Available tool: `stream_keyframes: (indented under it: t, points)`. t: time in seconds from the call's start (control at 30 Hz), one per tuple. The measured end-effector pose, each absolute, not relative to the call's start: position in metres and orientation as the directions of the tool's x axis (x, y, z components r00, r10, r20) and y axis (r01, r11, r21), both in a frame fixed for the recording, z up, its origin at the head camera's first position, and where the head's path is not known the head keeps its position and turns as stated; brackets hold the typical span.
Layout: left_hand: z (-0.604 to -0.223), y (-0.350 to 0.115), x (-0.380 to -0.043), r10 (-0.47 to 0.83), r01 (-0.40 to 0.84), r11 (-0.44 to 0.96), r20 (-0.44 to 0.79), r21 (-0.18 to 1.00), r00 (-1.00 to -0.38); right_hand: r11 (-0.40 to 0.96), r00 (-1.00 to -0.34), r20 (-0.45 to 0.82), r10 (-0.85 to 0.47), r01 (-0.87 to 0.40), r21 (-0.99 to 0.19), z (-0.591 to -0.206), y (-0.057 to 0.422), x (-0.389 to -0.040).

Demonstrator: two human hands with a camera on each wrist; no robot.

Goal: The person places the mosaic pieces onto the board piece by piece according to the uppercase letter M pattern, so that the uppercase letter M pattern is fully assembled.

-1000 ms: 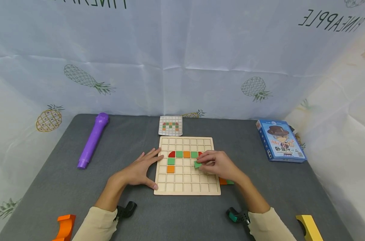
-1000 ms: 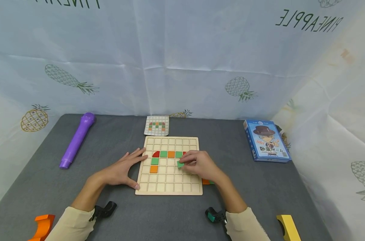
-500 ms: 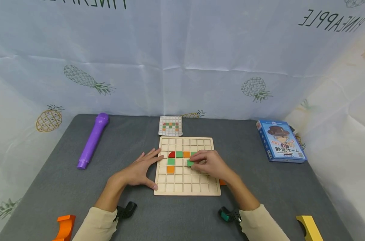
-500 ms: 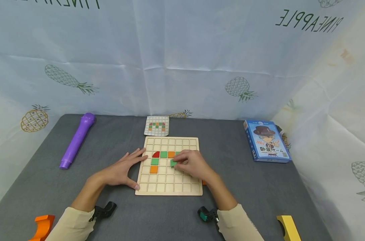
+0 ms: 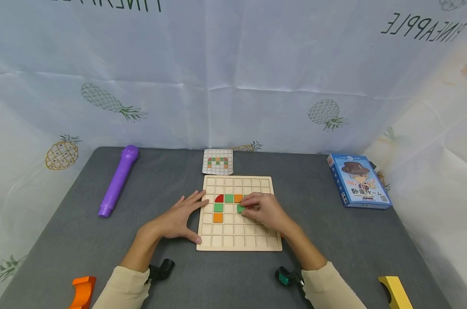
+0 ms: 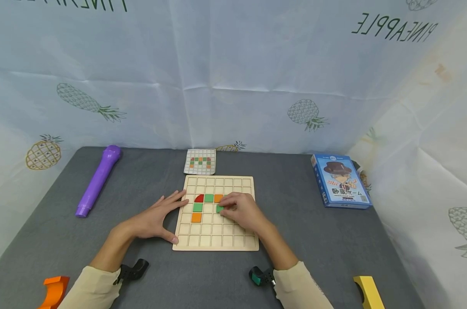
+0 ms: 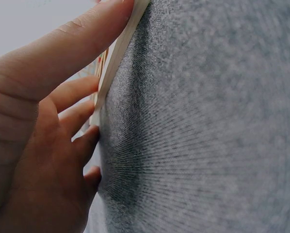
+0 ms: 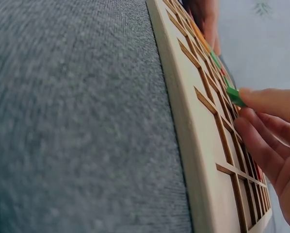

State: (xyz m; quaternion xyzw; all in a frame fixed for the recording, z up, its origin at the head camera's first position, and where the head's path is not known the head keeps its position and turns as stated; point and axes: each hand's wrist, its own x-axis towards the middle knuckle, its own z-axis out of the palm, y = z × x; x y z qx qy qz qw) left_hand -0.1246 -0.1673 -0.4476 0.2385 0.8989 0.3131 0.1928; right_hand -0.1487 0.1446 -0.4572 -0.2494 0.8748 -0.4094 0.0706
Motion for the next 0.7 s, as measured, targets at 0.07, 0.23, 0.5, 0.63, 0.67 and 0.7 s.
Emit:
stream_keyframes:
  t: [0.07,0.23,0.5,0.63,0.67,0.7]
  points:
    - [-0.4480,-0.1675,-0.1246,0.550,0.309,0.690,-0.196,0.654,-0.812,0.549,-0.865,0.081,-0.495,-0.384,-0.742,-0.4574,0.1428,-0.1490]
    - [-0.4492,-0.1677,-0.1251,0.548,0.309,0.692,-0.195,0.653,-0.813,0.568,-0.868,0.077,-0.491,-0.386,-0.727,-0.4568,0.1393,-0.1494]
    - [-0.4479,-0.1665,-0.1259,0.544,0.302,0.694,-0.202,0.654,-0.814,0.592,-0.879,0.068,-0.472,-0.374,-0.714,-0.4560,0.1378,-0.1487]
    - [-0.4473,-0.1664,-0.1258,0.545,0.299,0.693,-0.205,0.656,-0.813,0.588,-0.874,0.065,-0.482,-0.378,-0.715,-0.4565,0.1363,-0.1482]
    - [-0.4472,-0.1665,-0.1258,0.545,0.299,0.693,-0.206,0.656,-0.813,0.588,-0.873,0.063,-0.484,-0.378,-0.715,-0.4566,0.1360,-0.1480]
    - [-0.4472,-0.1665,-0.1258,0.545,0.298,0.693,-0.206,0.656,-0.813,0.588,-0.871,0.063,-0.487,-0.380,-0.714,-0.4567,0.1358,-0.1478]
